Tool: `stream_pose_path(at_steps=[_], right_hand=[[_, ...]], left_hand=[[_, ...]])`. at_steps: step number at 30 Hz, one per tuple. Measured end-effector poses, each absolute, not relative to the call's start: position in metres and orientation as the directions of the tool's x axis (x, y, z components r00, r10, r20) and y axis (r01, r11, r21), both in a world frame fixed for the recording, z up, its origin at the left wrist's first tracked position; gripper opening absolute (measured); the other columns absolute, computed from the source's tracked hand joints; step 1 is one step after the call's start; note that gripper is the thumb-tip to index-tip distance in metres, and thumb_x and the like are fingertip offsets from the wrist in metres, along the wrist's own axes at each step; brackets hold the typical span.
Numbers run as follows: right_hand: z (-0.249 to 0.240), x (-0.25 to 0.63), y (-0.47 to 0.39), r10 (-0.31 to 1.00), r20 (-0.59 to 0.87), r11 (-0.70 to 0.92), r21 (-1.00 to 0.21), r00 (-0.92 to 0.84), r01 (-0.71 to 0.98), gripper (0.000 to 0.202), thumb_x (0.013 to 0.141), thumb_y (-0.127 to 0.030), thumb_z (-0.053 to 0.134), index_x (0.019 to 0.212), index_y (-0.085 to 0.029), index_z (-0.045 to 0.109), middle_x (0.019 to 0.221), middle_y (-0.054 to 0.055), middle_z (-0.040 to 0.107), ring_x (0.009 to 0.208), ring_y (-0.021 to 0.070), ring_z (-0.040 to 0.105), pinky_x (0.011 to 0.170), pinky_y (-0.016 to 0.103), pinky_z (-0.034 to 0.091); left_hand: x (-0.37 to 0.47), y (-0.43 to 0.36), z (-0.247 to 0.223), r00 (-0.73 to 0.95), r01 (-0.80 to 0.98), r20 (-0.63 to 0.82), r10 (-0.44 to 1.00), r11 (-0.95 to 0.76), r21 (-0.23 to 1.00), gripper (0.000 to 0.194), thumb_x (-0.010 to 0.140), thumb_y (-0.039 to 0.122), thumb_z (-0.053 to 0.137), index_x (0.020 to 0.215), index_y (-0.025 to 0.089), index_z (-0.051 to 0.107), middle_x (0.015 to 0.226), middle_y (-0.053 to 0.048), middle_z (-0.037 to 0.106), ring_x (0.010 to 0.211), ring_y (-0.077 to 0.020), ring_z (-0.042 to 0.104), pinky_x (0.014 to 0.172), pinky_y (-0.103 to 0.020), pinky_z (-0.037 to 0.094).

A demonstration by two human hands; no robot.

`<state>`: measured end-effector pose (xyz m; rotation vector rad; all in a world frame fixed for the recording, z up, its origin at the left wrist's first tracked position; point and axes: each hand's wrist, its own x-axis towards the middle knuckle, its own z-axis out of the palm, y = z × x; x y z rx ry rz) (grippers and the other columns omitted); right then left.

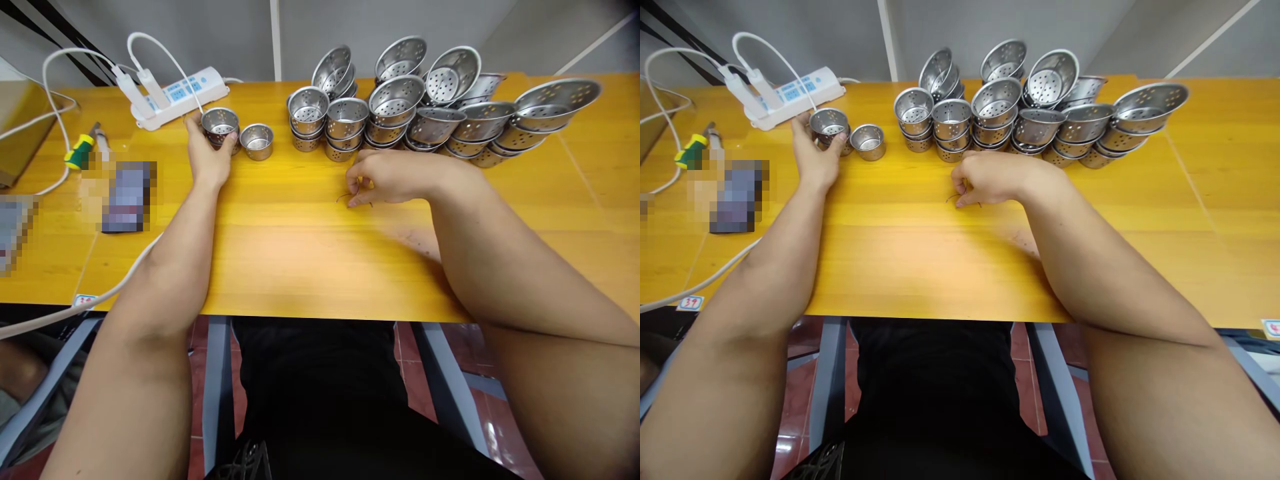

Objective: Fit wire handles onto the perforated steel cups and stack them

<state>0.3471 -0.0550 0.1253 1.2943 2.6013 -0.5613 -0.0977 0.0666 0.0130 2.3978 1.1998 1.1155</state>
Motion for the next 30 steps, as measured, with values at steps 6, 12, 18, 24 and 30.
stream_pose_path(at_steps=[6,12,18,24,30], right_hand=[[0.109,0.352,-0.048,0.758,-0.255,0.554,-0.236,-0.600,0.799,0.038,0.097,-0.059,0.098,0.106,-0.025,0.082,0.109,0.008,0.081,0.092,0.0271,0.071,0.081,0.040,0.050],[0.093,0.341,-0.048,0.823,-0.024,0.553,-0.201,-0.568,0.809,0.033,0.104,-0.057,0.093,0.107,-0.026,0.081,0.111,0.011,0.085,0.092,0.0306,0.072,0.077,0.044,0.047],[0.104,0.310,-0.067,0.802,0.021,0.582,-0.245,-0.596,0.775,0.023,0.115,-0.047,0.080,0.116,-0.024,0.080,0.120,0.015,0.087,0.103,0.0349,0.076,0.087,0.046,0.050],[0.101,0.294,-0.082,0.789,0.127,0.610,-0.273,-0.601,0.744,0.027,0.122,-0.046,0.068,0.131,-0.024,0.081,0.141,0.017,0.084,0.119,0.0388,0.078,0.101,0.050,0.059],[0.086,0.275,-0.091,0.704,0.402,0.708,-0.334,-0.585,0.622,0.052,0.126,-0.047,0.059,0.173,-0.031,0.070,0.179,0.020,0.068,0.162,0.0488,0.068,0.132,0.068,0.061]], left_hand=[[-0.097,0.065,0.009,0.311,0.624,0.536,0.784,-0.594,0.507,0.095,0.113,0.111,0.038,0.170,0.035,0.047,0.166,0.003,0.082,0.203,-0.0089,-0.003,0.162,-0.065,0.009],[-0.091,0.069,-0.010,0.367,0.546,0.749,0.552,-0.780,0.307,0.105,0.101,0.087,0.081,0.190,0.053,0.039,0.203,0.003,0.051,0.196,-0.0066,-0.046,0.168,-0.076,-0.009],[-0.083,0.080,-0.036,0.424,0.512,0.722,0.546,-0.803,0.307,0.068,0.101,0.074,0.088,0.161,0.047,0.073,0.207,0.007,0.046,0.191,-0.0100,-0.056,0.159,-0.091,-0.031],[-0.071,0.062,-0.011,0.428,0.448,0.699,0.573,-0.806,0.387,0.039,0.116,0.069,0.070,0.151,0.054,0.076,0.212,0.011,0.032,0.208,-0.0271,-0.012,0.165,-0.097,0.009],[-0.020,-0.002,0.030,0.480,0.399,0.594,0.645,-0.764,0.508,0.052,0.121,0.081,0.061,0.136,0.034,0.077,0.205,-0.010,0.047,0.182,-0.0420,0.063,0.145,-0.074,0.066]])
